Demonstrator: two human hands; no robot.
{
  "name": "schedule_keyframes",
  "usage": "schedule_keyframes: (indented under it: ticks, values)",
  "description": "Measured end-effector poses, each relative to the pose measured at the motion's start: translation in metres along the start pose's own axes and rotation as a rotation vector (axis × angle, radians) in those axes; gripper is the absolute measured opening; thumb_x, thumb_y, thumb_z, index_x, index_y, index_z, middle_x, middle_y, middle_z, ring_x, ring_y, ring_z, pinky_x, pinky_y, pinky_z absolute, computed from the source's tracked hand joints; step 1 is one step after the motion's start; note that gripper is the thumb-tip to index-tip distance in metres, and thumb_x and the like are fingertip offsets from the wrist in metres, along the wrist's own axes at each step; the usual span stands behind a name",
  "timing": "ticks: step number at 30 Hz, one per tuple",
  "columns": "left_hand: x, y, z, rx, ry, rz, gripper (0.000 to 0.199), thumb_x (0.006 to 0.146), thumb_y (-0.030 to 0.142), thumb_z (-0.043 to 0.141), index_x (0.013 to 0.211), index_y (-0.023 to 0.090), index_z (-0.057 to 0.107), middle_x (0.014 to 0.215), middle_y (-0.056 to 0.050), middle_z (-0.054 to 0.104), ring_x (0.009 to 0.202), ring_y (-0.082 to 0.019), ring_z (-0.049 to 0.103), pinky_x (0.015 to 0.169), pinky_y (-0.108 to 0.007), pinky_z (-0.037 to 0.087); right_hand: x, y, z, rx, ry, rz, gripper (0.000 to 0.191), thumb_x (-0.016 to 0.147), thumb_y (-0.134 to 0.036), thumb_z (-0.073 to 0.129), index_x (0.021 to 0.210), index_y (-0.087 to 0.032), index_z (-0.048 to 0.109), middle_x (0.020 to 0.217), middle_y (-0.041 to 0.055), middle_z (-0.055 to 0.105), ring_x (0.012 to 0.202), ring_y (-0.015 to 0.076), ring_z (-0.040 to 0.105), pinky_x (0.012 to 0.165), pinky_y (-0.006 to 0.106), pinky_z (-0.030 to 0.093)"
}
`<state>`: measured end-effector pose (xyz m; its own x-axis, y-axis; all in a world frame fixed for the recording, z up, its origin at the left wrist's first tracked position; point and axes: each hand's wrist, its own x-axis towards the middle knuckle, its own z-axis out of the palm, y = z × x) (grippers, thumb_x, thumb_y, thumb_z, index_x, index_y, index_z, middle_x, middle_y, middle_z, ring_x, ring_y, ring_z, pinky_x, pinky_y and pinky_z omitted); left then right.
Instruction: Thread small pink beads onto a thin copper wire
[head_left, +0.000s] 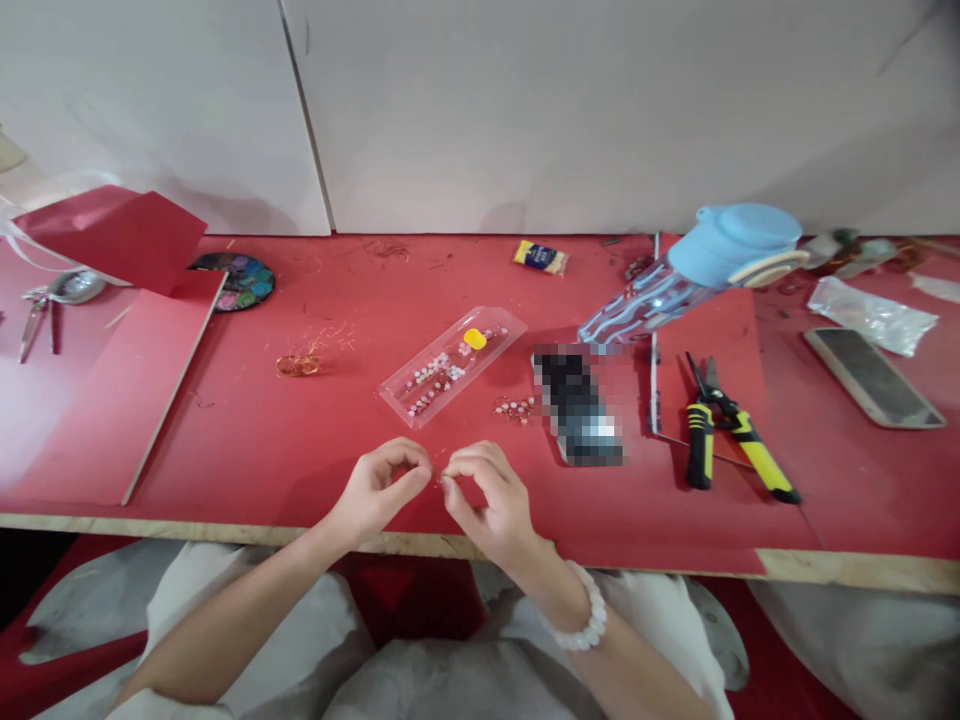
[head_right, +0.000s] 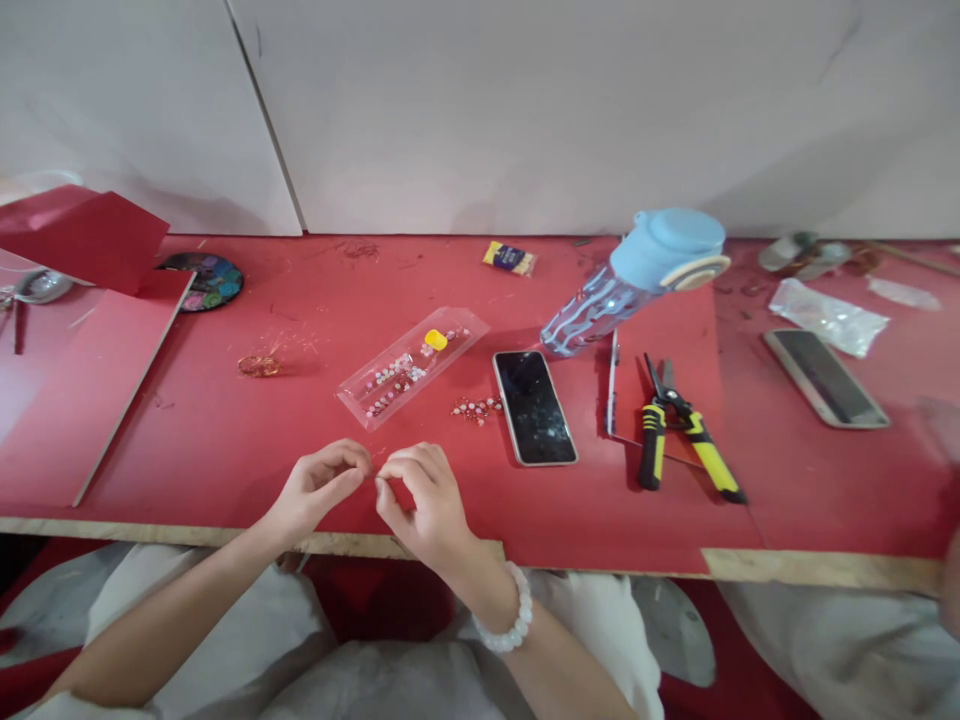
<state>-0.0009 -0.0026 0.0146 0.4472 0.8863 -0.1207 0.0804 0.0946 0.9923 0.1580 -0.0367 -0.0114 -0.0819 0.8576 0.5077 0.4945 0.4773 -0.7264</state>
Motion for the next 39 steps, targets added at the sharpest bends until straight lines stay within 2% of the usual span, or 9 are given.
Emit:
schedule_keyframes:
  ticks: [8,18,20,22,23,25,27,33,39]
  values:
    - [0.002,-0.006,0.000,0.062,0.032,-0.032,0.014,0.077,0.027,0.059,0.072,0.013,0.061,0.074,-0.004,0.059,0.072,-0.013,0.055,0.069,-0.024,0.045,0.003,0.001,0.002,-0.139,-0.027,-0.115,0.013,0.077,-0.009,0.053,0.080,-0.021,0.050,0.074,0.0029,0.060,0.071,0.0166,0.053,0.067,0.032,0.045]
    - [0.002,-0.012,0.002,0.022,0.120,-0.069,0.018,0.081,0.031,0.054,0.078,0.013,0.056,0.070,-0.001,0.058,0.065,-0.011,0.055,0.064,-0.024,0.047,0.002,0.004,0.002,-0.119,-0.066,-0.103,0.016,0.077,-0.007,0.052,0.083,-0.022,0.049,0.077,0.0034,0.058,0.073,0.0170,0.051,0.068,0.033,0.047]
    - [0.002,-0.013,0.002,0.120,0.220,0.026,0.013,0.082,0.027,0.054,0.082,0.014,0.054,0.072,-0.001,0.057,0.065,-0.010,0.054,0.063,-0.023,0.047,0.001,0.004,0.001,-0.090,-0.048,-0.072,0.016,0.077,-0.007,0.052,0.083,-0.022,0.049,0.077,0.0033,0.058,0.073,0.0171,0.051,0.069,0.034,0.047]
    - [0.000,-0.014,0.001,0.279,0.323,0.236,0.006,0.081,0.021,0.056,0.082,0.016,0.053,0.073,-0.001,0.056,0.066,-0.010,0.054,0.064,-0.023,0.047,0.002,0.004,0.001,-0.061,-0.031,-0.030,0.015,0.077,-0.008,0.052,0.083,-0.022,0.050,0.076,0.0031,0.058,0.073,0.0170,0.051,0.069,0.034,0.046]
    - [-0.001,-0.014,0.001,0.377,0.333,0.361,0.005,0.079,0.018,0.058,0.081,0.016,0.053,0.073,-0.001,0.057,0.067,-0.011,0.054,0.065,-0.024,0.046,0.002,0.004,0.001,-0.050,-0.027,-0.012,0.014,0.078,-0.008,0.052,0.082,-0.022,0.050,0.076,0.0031,0.058,0.073,0.0170,0.052,0.068,0.034,0.046]
    - [-0.002,-0.015,-0.001,0.554,0.270,0.595,0.009,0.077,0.012,0.060,0.081,0.017,0.055,0.074,-0.001,0.059,0.069,-0.012,0.054,0.068,-0.025,0.046,0.002,0.004,0.000,-0.035,-0.022,0.009,0.013,0.078,-0.009,0.052,0.082,-0.021,0.051,0.075,0.0031,0.057,0.072,0.0170,0.052,0.067,0.033,0.046]
    - [-0.003,-0.016,-0.003,0.673,0.194,0.732,0.013,0.076,0.009,0.060,0.085,0.018,0.057,0.078,-0.003,0.062,0.071,-0.013,0.055,0.070,-0.027,0.046,0.002,0.004,0.000,-0.030,-0.026,0.010,0.012,0.078,-0.009,0.052,0.082,-0.021,0.051,0.076,0.0033,0.058,0.072,0.0169,0.052,0.067,0.033,0.046]
    - [-0.002,-0.020,-0.004,0.768,0.165,0.754,0.018,0.079,0.010,0.056,0.094,0.020,0.059,0.083,-0.004,0.065,0.075,-0.015,0.057,0.072,-0.030,0.047,0.001,0.002,0.001,-0.024,-0.042,-0.004,0.013,0.079,-0.010,0.051,0.085,-0.021,0.052,0.078,0.0039,0.058,0.073,0.0171,0.052,0.067,0.033,0.046]
    - [-0.001,-0.020,-0.003,0.773,0.189,0.765,0.016,0.079,0.009,0.056,0.092,0.019,0.060,0.081,-0.005,0.065,0.073,-0.015,0.057,0.071,-0.031,0.048,0.000,0.003,0.001,-0.021,-0.057,-0.020,0.014,0.079,-0.010,0.051,0.087,-0.022,0.053,0.079,0.0044,0.059,0.074,0.0177,0.052,0.069,0.034,0.046]
